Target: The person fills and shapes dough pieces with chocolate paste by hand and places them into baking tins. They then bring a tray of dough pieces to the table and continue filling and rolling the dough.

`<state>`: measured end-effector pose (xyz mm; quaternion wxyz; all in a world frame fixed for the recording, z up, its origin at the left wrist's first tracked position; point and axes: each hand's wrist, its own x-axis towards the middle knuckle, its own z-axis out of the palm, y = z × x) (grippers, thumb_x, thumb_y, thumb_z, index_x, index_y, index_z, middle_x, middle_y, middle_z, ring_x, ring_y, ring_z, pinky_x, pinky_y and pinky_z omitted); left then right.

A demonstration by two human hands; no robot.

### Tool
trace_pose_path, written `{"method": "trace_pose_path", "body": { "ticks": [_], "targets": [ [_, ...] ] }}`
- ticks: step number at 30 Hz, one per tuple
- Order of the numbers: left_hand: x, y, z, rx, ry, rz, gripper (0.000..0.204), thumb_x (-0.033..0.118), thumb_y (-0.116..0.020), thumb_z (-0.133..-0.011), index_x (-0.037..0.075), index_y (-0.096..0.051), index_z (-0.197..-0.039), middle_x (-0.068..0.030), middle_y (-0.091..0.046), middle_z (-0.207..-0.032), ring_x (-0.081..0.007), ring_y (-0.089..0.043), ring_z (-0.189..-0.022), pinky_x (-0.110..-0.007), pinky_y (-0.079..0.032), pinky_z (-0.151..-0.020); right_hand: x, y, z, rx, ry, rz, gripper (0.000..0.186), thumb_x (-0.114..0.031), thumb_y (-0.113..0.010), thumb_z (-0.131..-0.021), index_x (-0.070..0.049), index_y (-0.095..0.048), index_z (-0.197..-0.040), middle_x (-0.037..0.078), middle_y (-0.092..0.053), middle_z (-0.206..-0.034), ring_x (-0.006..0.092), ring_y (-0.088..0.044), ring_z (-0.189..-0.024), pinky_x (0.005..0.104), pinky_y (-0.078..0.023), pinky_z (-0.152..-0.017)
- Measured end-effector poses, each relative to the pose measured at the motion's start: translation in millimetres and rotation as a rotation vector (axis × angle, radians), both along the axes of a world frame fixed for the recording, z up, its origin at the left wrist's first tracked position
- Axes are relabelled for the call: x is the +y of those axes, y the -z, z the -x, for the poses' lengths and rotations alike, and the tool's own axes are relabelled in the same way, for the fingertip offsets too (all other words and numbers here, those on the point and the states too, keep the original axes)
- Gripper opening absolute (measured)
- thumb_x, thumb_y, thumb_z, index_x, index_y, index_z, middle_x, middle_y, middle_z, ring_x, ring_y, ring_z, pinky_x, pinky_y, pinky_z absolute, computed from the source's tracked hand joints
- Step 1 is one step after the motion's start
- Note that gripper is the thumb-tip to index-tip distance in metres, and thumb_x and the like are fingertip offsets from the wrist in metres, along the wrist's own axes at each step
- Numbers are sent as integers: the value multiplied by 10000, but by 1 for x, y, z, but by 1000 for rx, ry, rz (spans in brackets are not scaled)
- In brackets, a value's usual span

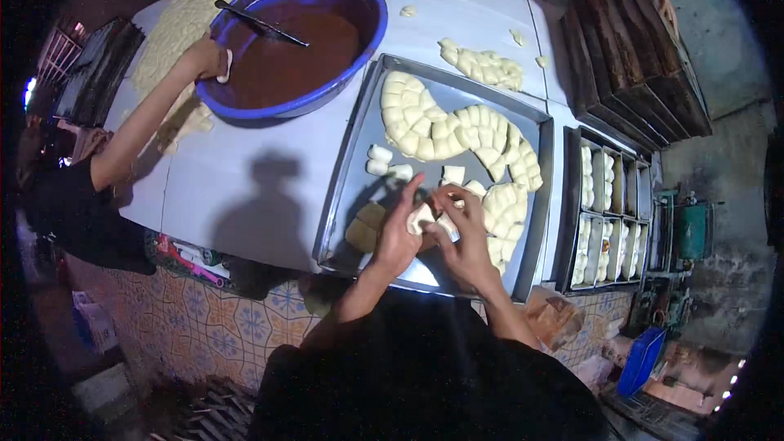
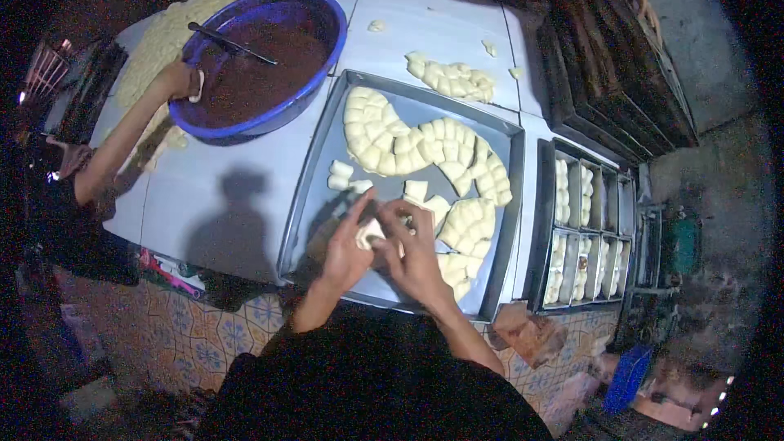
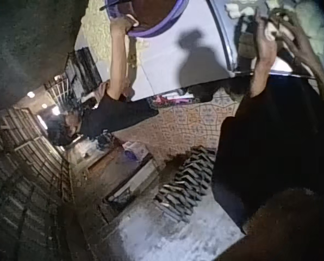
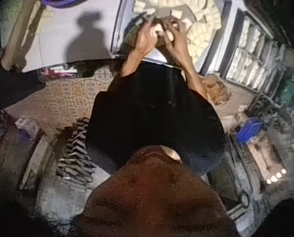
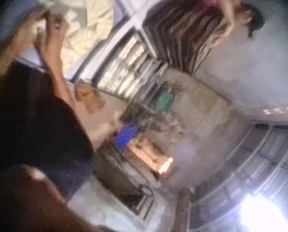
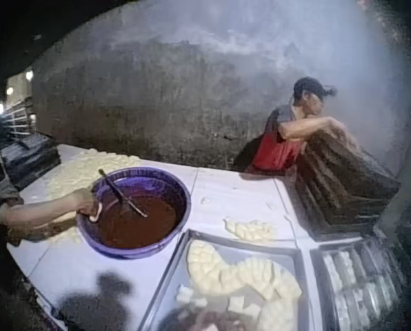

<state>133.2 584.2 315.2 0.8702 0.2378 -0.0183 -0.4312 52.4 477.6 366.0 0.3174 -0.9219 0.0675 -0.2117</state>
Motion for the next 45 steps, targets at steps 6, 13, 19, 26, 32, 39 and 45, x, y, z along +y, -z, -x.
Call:
{"method": "trace_pose_path", "body": {
  "ticks": [6,13,19,26,32,39,45],
  "targets": [
    [16,-8,8,-662,-272,-429,396,35,-631,-890,-10,-518,-1268,-108,-591,-1185,-108,-557,-1057,-224,-460,-847,13,-5,-18,-138,96,-493,175,-56,-642,-836,14,-659,-995,116,-578,-934,215,-551,-800,323,-446,-689],
    [27,-4,-2,-646,-240,-636,112,26,-664,-845,-31,-660,-942,-60,-654,-902,-76,-596,-828,-211,-471,-701,-2,10,-43,-99,-213,-521,324,-266,-581,-906,-6,-645,-1088,150,-482,-1157,284,-466,-1074,371,-387,-927],
    [24,-4,-37,168,174,581,863,559,-644,-817,-39,-362,-1371,-215,-484,-1321,-320,-511,-1189,-419,-390,-1030,-7,24,-65,106,-293,-901,972,-742,-613,-710,-50,-429,-1368,145,-417,-1338,269,-413,-1245,384,-320,-1035],
    [4,-87,-272,-929,-98,-742,874,708,-274,-907,-63,-533,-1226,-156,-645,-1077,-234,-611,-951,-372,-461,-878,-21,40,-83,48,-357,-1087,1166,-715,-648,-705,-147,-39,-1520,113,-299,-1427,222,-411,-1165,379,-385,-916],
    [-2,-28,-359,-819,435,-1250,947,804,-152,-844,21,-677,-761,-81,-589,-641,-182,-564,-642,-331,-440,-618,-31,72,-84,-41,-298,-1187,891,-494,-641,-859,-149,-141,-1510,96,-360,-1412,173,-484,-1136,276,-453,-834],
    [10,-14,-244,-947,-32,-896,712,668,-312,-927,92,-639,-1185,-92,-666,-952,-125,-554,-667,-255,-436,-581,-24,58,-96,-64,-285,-1634,682,-309,-572,-942,-62,-231,-1478,146,-465,-1330,177,-533,-1090,267,-479,-808],
    [4,-47,-86,-160,-222,-490,371,191,-531,-962,17,-546,-1288,-83,-609,-1141,-169,-604,-973,-302,-448,-877,-14,59,-91,-71,-27,-1731,212,-34,-640,-878,34,-630,-1078,54,-596,-1026,114,-563,-808,227,-461,-685]
  ]
}}
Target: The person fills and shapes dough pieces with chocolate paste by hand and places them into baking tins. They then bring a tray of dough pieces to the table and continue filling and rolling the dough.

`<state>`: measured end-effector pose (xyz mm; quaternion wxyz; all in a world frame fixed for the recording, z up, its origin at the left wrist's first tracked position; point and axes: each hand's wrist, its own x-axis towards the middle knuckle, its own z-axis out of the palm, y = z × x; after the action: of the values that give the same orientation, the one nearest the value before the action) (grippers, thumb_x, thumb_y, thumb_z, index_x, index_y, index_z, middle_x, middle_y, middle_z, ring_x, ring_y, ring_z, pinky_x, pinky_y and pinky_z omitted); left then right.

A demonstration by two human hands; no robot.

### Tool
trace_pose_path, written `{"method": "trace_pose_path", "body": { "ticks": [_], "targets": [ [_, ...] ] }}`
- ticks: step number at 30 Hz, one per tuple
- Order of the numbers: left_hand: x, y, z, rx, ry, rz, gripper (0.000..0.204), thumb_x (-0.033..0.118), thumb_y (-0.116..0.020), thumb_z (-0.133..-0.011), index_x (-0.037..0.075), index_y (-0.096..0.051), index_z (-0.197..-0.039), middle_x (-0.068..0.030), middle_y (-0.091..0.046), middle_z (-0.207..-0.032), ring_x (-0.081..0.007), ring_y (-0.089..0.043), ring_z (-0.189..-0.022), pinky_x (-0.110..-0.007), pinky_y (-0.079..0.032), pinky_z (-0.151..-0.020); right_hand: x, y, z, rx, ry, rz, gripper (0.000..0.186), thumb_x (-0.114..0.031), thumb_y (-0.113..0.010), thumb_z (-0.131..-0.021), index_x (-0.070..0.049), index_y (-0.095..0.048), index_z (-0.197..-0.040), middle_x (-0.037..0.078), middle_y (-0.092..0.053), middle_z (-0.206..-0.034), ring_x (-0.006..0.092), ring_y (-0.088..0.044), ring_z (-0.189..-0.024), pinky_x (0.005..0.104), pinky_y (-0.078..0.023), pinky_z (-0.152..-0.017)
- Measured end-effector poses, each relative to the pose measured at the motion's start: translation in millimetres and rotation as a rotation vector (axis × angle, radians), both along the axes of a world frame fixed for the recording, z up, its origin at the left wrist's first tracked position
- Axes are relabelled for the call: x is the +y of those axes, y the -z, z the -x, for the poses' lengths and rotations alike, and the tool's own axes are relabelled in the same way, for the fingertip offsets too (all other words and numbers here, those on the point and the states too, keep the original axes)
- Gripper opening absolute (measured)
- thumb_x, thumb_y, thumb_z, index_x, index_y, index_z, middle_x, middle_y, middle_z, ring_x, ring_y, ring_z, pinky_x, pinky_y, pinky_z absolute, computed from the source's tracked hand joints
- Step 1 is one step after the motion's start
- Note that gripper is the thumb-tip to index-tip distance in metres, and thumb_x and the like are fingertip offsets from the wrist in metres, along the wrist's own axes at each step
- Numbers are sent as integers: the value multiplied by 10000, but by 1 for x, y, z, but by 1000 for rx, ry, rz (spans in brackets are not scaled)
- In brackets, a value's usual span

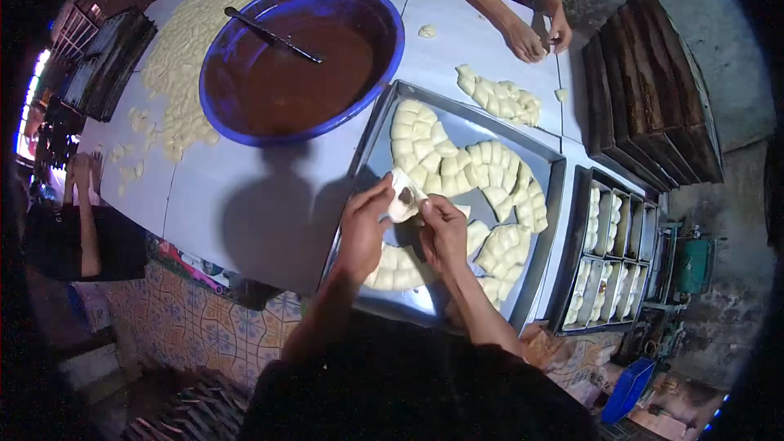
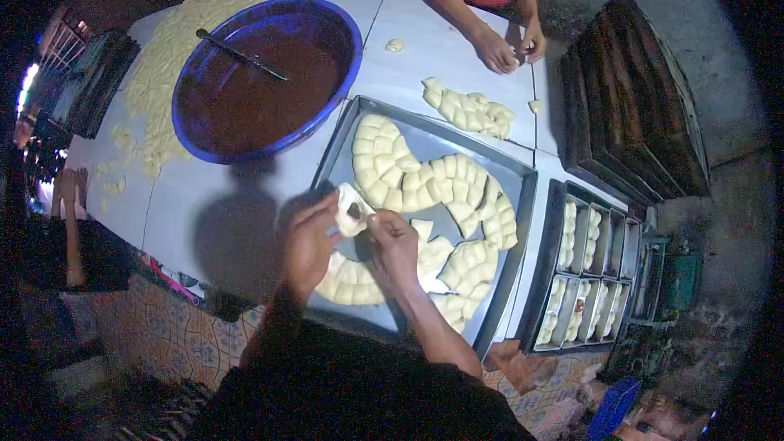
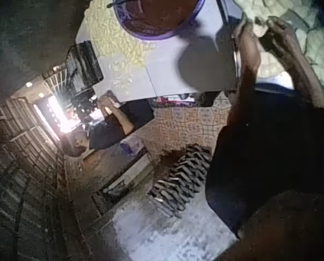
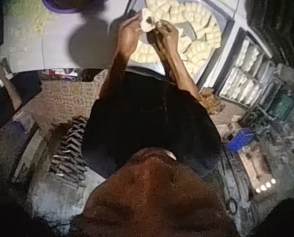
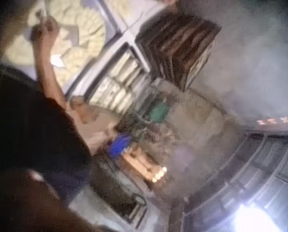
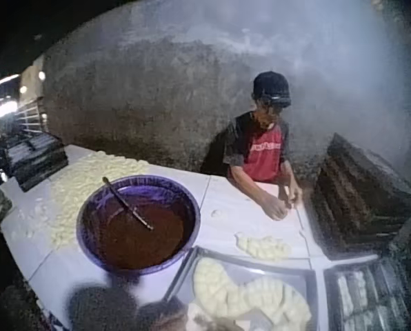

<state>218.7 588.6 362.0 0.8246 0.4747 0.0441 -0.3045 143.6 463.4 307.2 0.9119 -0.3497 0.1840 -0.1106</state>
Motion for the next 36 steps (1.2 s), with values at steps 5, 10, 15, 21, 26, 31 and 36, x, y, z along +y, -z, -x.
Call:
{"method": "trace_pose_path", "body": {
  "ticks": [5,10,15,21,26,31,36],
  "targets": [
    [16,4,37,-454,129,-211,496,-69,-573,-853,-42,-463,-1335,-96,-545,-1170,-136,-596,-973,-231,-502,-813,5,-28,31,-126,24,1482,350,0,-680,-761,-44,-649,-1106,94,-536,-1083,191,-505,-923,274,-411,-787],
    [16,28,51,-592,221,-143,279,-44,-601,-870,-94,-586,-1144,-108,-556,-1065,-149,-632,-897,-238,-552,-755,1,-33,43,-201,212,820,117,5,-655,-800,-7,-661,-916,146,-556,-1103,226,-550,-1019,311,-452,-861],
    [13,22,64,-416,214,-240,191,99,-678,-874,-79,-622,-912,-71,-586,-912,-115,-625,-822,-245,-549,-682,4,-50,57,-249,13,1433,185,-23,-702,-762,25,-670,-938,134,-610,-1018,241,-595,-939,319,-493,-754],
    [12,27,75,-655,197,-443,148,85,-714,-832,-10,-640,-916,-44,-642,-830,-121,-612,-801,-244,-496,-728,16,-30,56,87,173,1125,101,-19,-656,-815,39,-689,-891,98,-642,-779,166,-586,-701,264,-452,-630],
    [6,57,72,-584,-67,-200,180,-27,-677,-809,-9,-621,-979,-71,-629,-998,-134,-601,-890,-253,-496,-779,0,-1,46,132,-101,1052,223,-47,-692,-816,29,-666,-1024,80,-651,-830,139,-571,-782,258,-473,-736],
    [25,51,47,-536,112,-144,398,-87,-615,-791,10,-542,-1169,-78,-527,-1199,-122,-619,-888,-209,-489,-710,-4,-9,30,168,-391,640,436,-106,-605,-921,2,-471,-1321,33,-629,-966,129,-591,-695,260,-498,-670],
    [17,64,24,-643,-156,-388,537,-83,-583,-758,-1,-480,-1278,-110,-512,-1273,-212,-549,-1103,-328,-440,-935,-20,7,-7,166,-282,1048,284,-29,-597,-886,-8,-624,-1168,135,-692,-1001,176,-656,-885,288,-518,-733]
  ]
}}
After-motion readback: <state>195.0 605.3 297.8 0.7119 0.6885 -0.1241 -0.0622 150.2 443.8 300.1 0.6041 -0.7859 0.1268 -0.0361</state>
